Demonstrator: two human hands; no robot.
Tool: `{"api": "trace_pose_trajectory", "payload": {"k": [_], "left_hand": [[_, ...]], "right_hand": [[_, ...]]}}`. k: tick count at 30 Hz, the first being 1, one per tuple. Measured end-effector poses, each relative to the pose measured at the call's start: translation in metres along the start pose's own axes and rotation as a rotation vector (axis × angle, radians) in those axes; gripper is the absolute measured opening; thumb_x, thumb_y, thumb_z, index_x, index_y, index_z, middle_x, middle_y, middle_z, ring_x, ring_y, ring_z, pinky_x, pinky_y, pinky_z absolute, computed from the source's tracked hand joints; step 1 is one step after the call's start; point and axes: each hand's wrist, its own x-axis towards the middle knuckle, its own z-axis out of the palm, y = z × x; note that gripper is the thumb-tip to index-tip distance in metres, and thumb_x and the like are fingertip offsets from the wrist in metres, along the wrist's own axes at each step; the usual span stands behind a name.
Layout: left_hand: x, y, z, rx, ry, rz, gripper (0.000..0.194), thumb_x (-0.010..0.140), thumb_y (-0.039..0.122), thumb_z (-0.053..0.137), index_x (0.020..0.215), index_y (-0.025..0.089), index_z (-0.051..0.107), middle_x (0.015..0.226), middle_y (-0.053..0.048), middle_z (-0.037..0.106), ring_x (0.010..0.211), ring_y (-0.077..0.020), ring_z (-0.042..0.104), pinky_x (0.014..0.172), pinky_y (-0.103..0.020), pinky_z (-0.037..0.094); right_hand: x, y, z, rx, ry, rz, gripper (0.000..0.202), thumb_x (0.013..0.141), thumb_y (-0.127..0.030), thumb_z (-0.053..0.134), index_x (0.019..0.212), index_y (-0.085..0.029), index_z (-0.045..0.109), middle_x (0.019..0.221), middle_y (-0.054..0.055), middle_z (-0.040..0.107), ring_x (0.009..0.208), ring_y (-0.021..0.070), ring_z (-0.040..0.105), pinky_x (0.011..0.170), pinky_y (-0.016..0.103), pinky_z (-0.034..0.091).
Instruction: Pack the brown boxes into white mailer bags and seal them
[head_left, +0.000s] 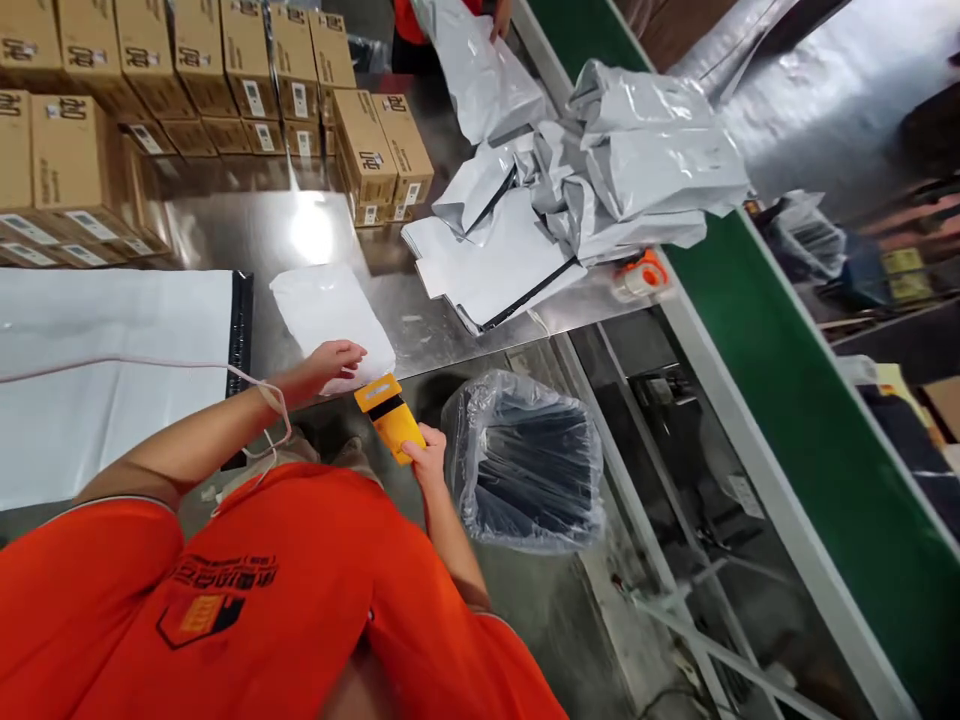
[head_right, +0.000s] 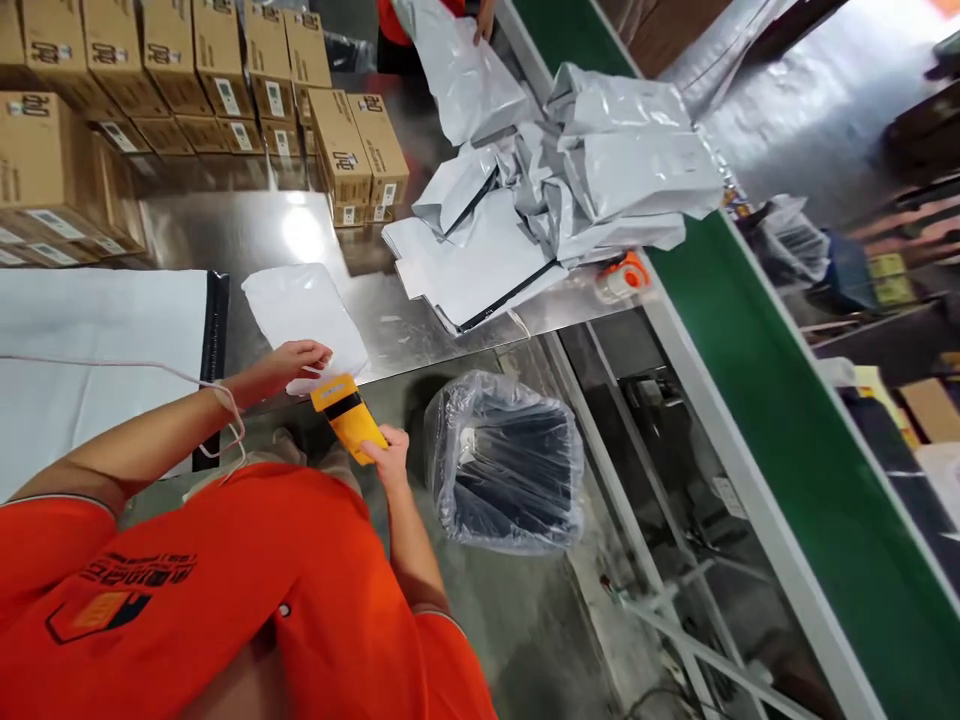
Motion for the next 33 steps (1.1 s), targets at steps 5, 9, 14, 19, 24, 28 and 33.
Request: {"api": "trace_pose_trajectory", "payload": {"k": [5,9,14,19,24,28,33], "left_hand": [[0.004,0.009,-0.019,-0.043,-0.004,0.117,0.051,0.064,0.047,0.099,0.101,0.015,0.084,0.101,-0.012,0.079,0.099,-0.0241,0.074,0.094,-0.039,0.06],[-0.004,0.024,-0.029,0.076,0.007,0.392,0.043,0.077,0.049,0.092,0.104,0.015,0.087,0.104,-0.012,0.082,0.105,-0.0255,0.076,0.099,-0.039,0.062],[-0.015,0.04,-0.029,0.313,-0.258,0.724,0.032,0.098,0.051,0.083,0.102,0.02,0.091,0.106,-0.012,0.084,0.099,-0.0227,0.077,0.094,-0.035,0.063],[-0.016,0.055,-0.024,0.453,-0.653,0.959,0.037,0.108,0.055,0.073,0.119,0.026,0.093,0.117,-0.018,0.085,0.115,-0.026,0.076,0.107,-0.037,0.059],[-0.023,0.072,-0.02,0.489,-0.76,0.634,0.044,0.088,0.07,0.089,0.096,0.027,0.094,0.096,-0.017,0.082,0.096,-0.0285,0.077,0.094,-0.037,0.062],[-0.029,0.067,-0.022,0.402,-0.681,0.32,0.043,0.057,0.059,0.107,0.072,0.025,0.087,0.077,-0.013,0.076,0.078,-0.0295,0.074,0.078,-0.038,0.062],[-0.02,0.036,-0.033,0.313,-0.507,0.155,0.037,0.045,0.046,0.105,0.058,0.027,0.076,0.06,-0.004,0.07,0.062,-0.0231,0.067,0.064,-0.032,0.057]], "right_hand": [[0.002,-0.014,-0.014,-0.656,0.029,-0.736,0.052,0.106,-0.053,0.069,0.065,-0.024,0.057,0.059,-0.001,0.053,0.06,0.0148,0.052,0.074,0.031,0.055],[0.001,-0.02,-0.028,-1.029,0.072,-1.035,0.03,0.113,-0.023,0.056,0.091,-0.023,0.076,0.087,0.008,0.08,0.083,0.0176,0.076,0.089,0.032,0.063],[0.007,-0.023,-0.033,-1.074,0.082,-1.138,0.025,0.108,-0.012,0.062,0.093,-0.024,0.077,0.095,0.008,0.086,0.09,0.0177,0.081,0.093,0.032,0.064],[0.008,-0.034,-0.031,-1.047,0.038,-1.174,0.019,0.105,-0.009,0.069,0.094,-0.022,0.078,0.1,0.009,0.086,0.094,0.017,0.081,0.099,0.032,0.063],[0.003,-0.043,-0.026,-1.041,0.039,-1.206,0.025,0.11,-0.013,0.062,0.092,-0.023,0.076,0.097,0.008,0.085,0.093,0.0165,0.079,0.097,0.032,0.063],[-0.001,-0.043,-0.019,-0.89,-0.124,-1.12,0.026,0.114,-0.02,0.06,0.094,-0.024,0.076,0.094,0.007,0.083,0.089,0.0165,0.078,0.094,0.032,0.063],[-0.009,-0.038,-0.011,-0.775,-0.251,-1.044,0.027,0.115,-0.02,0.059,0.094,-0.024,0.076,0.096,0.006,0.082,0.088,0.0157,0.075,0.095,0.031,0.06]]}}
